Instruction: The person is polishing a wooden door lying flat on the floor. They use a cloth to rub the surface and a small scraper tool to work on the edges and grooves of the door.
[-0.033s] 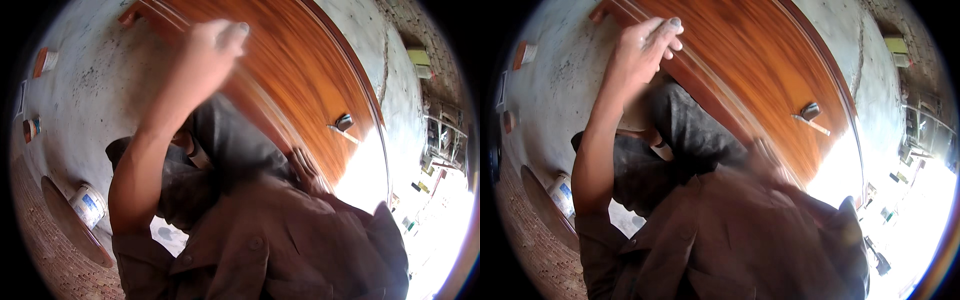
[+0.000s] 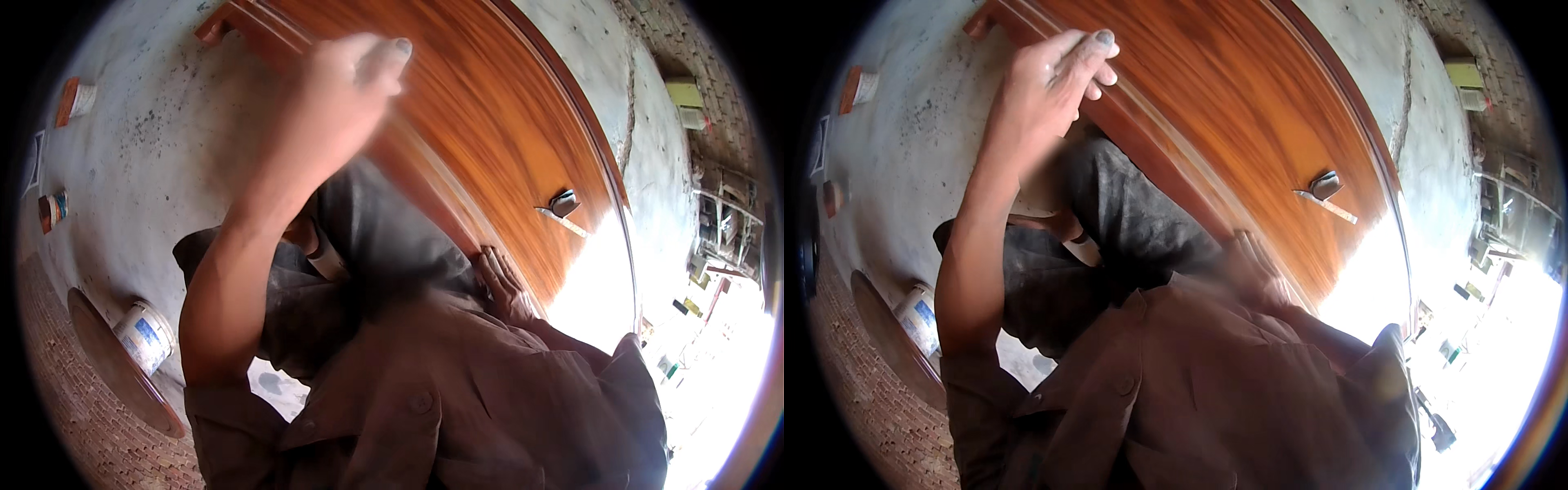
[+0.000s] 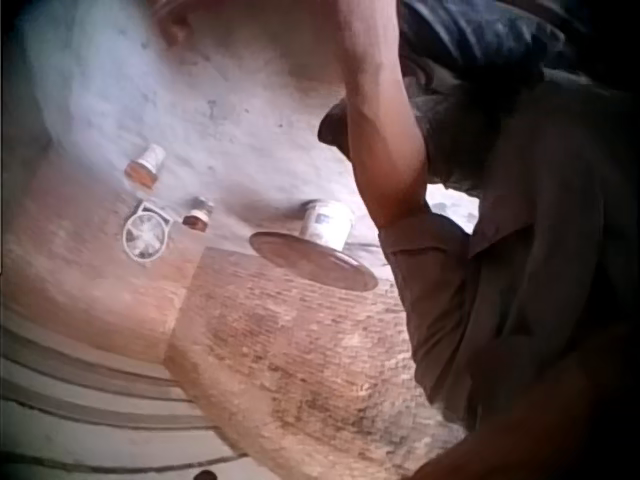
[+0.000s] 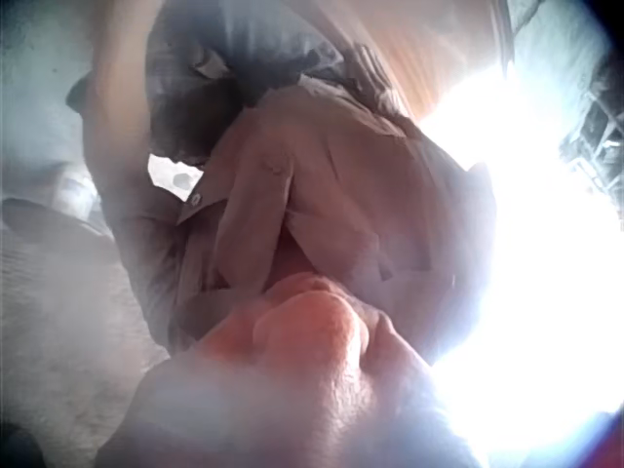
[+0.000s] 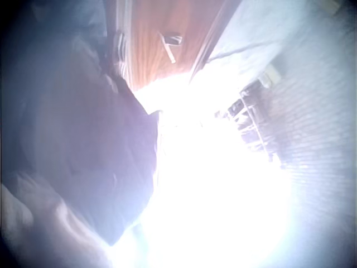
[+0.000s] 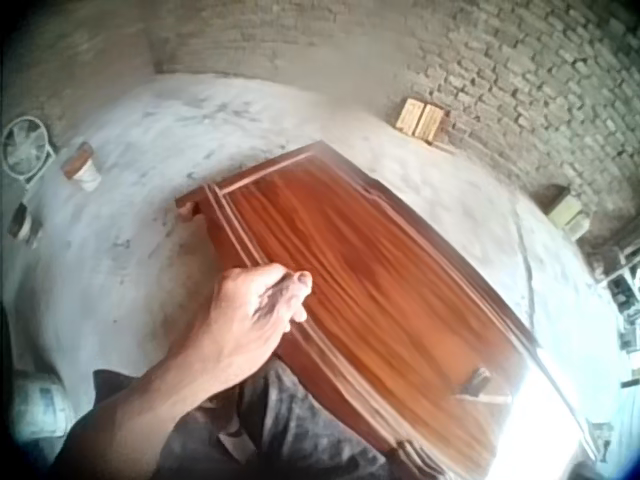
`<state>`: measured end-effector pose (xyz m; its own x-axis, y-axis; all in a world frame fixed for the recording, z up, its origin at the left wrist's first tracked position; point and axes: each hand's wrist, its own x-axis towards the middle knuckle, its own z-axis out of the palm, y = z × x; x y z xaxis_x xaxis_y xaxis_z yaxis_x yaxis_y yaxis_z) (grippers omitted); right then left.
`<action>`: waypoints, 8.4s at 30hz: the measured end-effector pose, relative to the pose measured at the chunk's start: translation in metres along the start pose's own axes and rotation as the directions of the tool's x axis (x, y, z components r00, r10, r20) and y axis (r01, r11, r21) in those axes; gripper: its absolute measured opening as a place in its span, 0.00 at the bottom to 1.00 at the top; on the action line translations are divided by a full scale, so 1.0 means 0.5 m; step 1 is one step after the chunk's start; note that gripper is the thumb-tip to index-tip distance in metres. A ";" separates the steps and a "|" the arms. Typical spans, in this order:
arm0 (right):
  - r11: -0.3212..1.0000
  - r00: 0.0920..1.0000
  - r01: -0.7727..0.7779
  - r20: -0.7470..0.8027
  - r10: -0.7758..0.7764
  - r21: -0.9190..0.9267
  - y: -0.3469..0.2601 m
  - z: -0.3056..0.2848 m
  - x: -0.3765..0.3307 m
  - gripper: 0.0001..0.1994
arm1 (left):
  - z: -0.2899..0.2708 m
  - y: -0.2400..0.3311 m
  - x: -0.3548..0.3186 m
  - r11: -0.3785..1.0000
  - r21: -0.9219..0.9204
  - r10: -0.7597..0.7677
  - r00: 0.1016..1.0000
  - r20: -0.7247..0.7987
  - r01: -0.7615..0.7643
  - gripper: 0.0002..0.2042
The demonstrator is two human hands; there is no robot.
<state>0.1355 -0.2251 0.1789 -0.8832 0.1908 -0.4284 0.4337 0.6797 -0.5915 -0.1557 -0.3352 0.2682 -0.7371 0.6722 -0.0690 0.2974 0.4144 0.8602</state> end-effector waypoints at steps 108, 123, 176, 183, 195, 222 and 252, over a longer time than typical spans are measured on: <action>0.712 0.838 0.369 -0.118 -0.533 -0.597 -0.247 -0.030 0.909 0.34 | -0.019 -0.019 -0.230 0.871 0.320 0.126 0.800 0.587 -0.372 0.09; 0.689 0.808 0.406 -0.117 -0.578 -0.600 -0.353 0.030 1.089 0.34 | -0.026 -0.035 -0.294 0.887 0.355 0.114 0.885 0.452 -0.295 0.09; 0.828 0.799 0.536 -0.218 -0.560 -0.165 -0.020 0.045 0.335 0.30 | 0.018 0.014 -0.279 0.761 0.443 0.267 0.850 0.454 -0.475 0.07; 0.792 0.750 0.555 -0.260 -0.608 -0.254 -0.104 0.054 0.603 0.27 | 0.064 0.021 -0.287 0.766 0.404 0.231 0.801 0.552 -0.499 0.09; 0.755 0.695 0.629 -0.303 -0.652 -0.183 -0.165 0.056 0.771 0.28 | 0.039 0.034 -0.315 0.690 0.491 0.280 0.822 0.495 -0.531 0.09; 0.666 0.695 0.629 -0.095 -0.713 -0.400 -0.271 0.029 1.032 0.25 | -0.036 -0.004 -0.311 0.567 0.674 0.191 0.872 0.451 -0.473 0.23; 0.651 0.670 0.646 -0.113 -0.734 -0.399 -0.400 0.002 1.218 0.29 | -0.006 -0.038 -0.320 0.688 0.629 0.098 0.905 0.414 -0.362 0.22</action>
<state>-0.4891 -0.2455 0.0354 -0.9300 -0.2909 0.2248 -0.3595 0.8480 -0.3896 -0.0452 -0.4523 0.2645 -0.3868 0.9029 -0.1876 0.8532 0.4276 0.2987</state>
